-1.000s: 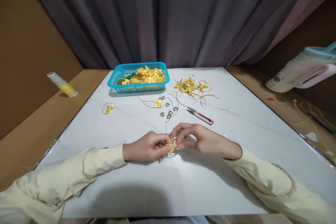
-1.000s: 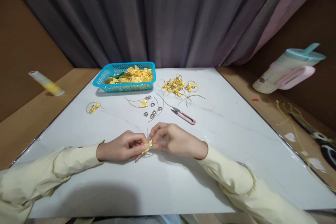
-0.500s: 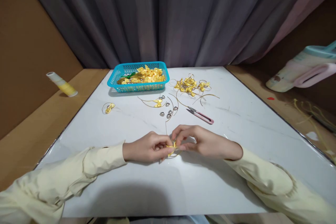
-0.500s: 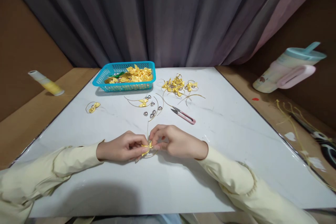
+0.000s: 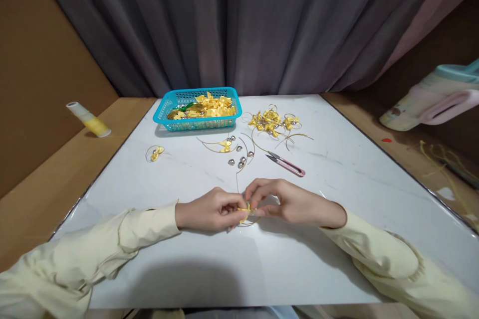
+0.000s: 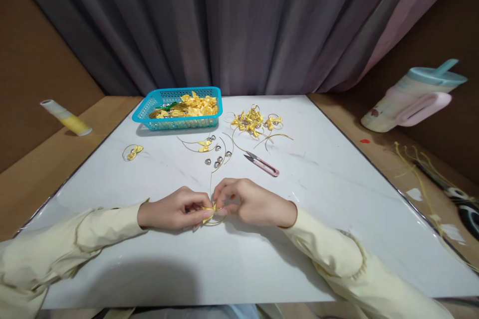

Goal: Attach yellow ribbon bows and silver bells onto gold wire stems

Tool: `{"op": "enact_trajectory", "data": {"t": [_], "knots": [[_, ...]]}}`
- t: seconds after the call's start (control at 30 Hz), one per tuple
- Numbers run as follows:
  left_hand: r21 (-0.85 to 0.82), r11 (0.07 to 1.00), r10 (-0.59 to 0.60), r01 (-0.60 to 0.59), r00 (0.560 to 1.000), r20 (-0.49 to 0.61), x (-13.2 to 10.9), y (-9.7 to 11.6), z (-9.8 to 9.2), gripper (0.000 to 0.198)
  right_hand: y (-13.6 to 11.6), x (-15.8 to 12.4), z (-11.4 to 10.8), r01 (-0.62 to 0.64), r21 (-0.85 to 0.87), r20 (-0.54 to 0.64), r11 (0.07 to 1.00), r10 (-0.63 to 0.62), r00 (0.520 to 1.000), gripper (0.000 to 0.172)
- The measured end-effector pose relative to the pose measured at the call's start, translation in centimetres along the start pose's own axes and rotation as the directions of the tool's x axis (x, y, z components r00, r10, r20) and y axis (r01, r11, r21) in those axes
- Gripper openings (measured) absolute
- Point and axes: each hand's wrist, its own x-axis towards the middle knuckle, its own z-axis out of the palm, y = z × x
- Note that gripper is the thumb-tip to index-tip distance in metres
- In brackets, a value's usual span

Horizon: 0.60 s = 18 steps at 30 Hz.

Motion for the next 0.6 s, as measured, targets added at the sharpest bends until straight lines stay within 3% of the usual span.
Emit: {"op": "enact_trajectory", "data": {"t": [0.6], "knots": [[-0.031, 0.998, -0.047, 0.046, 0.998, -0.028, 0.01, -0.14, 0.09, 0.017, 0.39, 0.05, 0.29, 0.013, -0.032, -0.065, 0.999, -0.015, 0.998, 0.010]]}}
